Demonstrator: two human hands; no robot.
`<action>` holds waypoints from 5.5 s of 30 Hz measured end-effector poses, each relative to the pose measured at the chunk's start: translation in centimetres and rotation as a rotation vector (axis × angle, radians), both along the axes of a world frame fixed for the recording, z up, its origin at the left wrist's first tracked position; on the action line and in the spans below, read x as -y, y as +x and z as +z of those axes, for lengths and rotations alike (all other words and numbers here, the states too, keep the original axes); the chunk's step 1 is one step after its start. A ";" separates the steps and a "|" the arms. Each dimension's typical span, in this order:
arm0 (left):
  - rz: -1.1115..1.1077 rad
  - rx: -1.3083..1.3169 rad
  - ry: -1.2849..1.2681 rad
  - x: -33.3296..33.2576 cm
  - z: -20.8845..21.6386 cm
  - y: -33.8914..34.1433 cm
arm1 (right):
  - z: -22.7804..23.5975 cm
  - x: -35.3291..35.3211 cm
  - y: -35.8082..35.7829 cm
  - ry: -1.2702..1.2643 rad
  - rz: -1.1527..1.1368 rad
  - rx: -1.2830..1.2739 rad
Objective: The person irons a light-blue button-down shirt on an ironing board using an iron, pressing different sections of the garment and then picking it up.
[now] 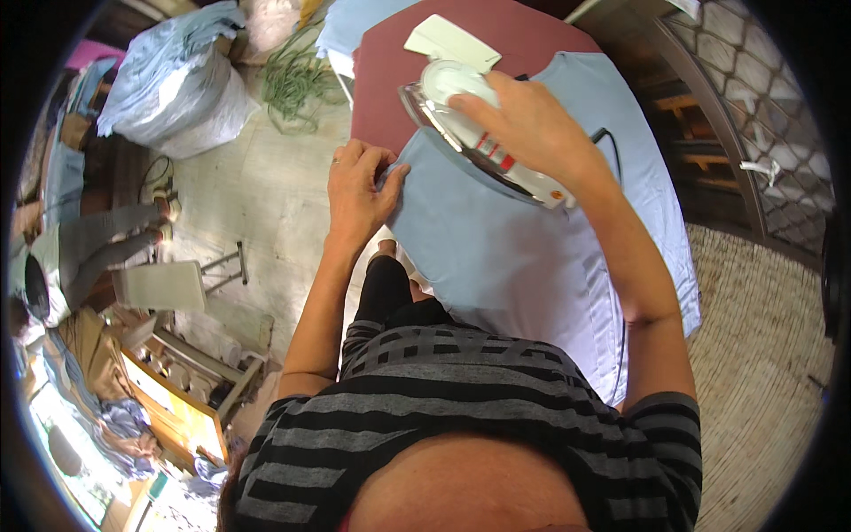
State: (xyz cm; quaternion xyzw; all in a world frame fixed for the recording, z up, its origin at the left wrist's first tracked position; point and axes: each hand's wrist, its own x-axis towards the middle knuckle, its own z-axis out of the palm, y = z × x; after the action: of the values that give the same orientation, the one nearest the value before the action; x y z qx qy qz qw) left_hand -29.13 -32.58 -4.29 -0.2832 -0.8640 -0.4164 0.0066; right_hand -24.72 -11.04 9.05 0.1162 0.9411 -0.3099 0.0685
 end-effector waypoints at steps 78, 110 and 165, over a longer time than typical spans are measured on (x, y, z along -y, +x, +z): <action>-1.272 -0.114 0.099 -22.5 0.9 -9.5 | -3.6 9.6 11.6 0.736 -0.695 -0.322; -1.200 -0.431 0.056 -19.3 1.9 -11.1 | -1.5 12.3 12.0 -0.343 -1.519 -0.190; -1.207 -0.193 0.188 -9.9 -1.0 -12.9 | -1.6 9.0 7.2 -0.500 -1.291 -0.293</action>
State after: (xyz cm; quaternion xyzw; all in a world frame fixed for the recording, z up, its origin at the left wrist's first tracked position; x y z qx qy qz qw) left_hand -42.02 -22.63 -5.28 -0.7567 -0.5062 -0.3937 -0.1271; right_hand -17.49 -20.01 7.48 0.5890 0.5841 -0.5081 -0.2319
